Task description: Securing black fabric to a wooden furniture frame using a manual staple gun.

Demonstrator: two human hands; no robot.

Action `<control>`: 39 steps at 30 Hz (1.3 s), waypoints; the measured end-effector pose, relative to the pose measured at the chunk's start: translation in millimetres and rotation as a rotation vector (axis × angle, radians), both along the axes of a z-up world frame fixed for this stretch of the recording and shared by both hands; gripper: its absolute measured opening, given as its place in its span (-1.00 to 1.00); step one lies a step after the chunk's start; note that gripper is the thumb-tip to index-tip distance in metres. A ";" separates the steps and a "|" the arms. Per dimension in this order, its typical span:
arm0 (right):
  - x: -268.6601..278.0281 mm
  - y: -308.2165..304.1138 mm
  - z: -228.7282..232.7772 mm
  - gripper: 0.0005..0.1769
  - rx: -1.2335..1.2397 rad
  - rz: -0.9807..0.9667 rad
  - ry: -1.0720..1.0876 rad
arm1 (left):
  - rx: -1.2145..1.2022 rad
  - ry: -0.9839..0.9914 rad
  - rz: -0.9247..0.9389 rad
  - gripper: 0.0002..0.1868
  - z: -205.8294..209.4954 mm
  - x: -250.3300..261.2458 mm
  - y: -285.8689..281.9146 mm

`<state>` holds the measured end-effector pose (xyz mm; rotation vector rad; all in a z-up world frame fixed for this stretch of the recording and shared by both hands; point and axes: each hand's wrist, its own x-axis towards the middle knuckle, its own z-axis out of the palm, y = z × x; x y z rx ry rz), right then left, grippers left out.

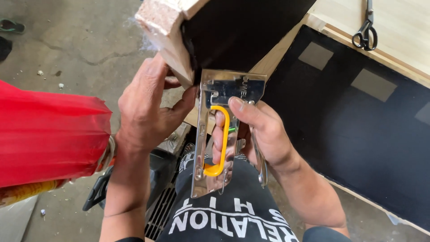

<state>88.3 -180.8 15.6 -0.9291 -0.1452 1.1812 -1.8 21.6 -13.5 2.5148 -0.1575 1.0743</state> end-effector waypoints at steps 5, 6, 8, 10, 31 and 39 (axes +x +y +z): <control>-3.2 3.4 -4.4 -0.57 0.027 0.020 -0.008 | -0.108 0.033 -0.114 -0.47 7.7 -4.6 4.3; -3.8 4.5 -3.4 -0.58 0.039 0.024 -0.014 | -0.112 0.050 -0.139 -0.44 8.1 -6.5 5.7; -4.9 6.0 -2.3 -0.59 0.055 0.018 -0.018 | -0.114 0.069 -0.173 -0.42 11.0 -7.1 6.8; -6.8 7.1 -2.8 -0.57 0.063 0.024 -0.076 | -0.103 0.094 -0.151 -0.44 12.9 -7.7 5.5; 2.4 -23.8 -74.1 -0.78 0.224 -0.069 -0.483 | 0.141 0.032 0.386 -0.60 20.0 18.4 -37.1; 3.4 -20.9 -82.8 -0.88 0.255 -0.074 -0.496 | 0.096 0.058 0.380 -0.76 24.4 15.0 -37.8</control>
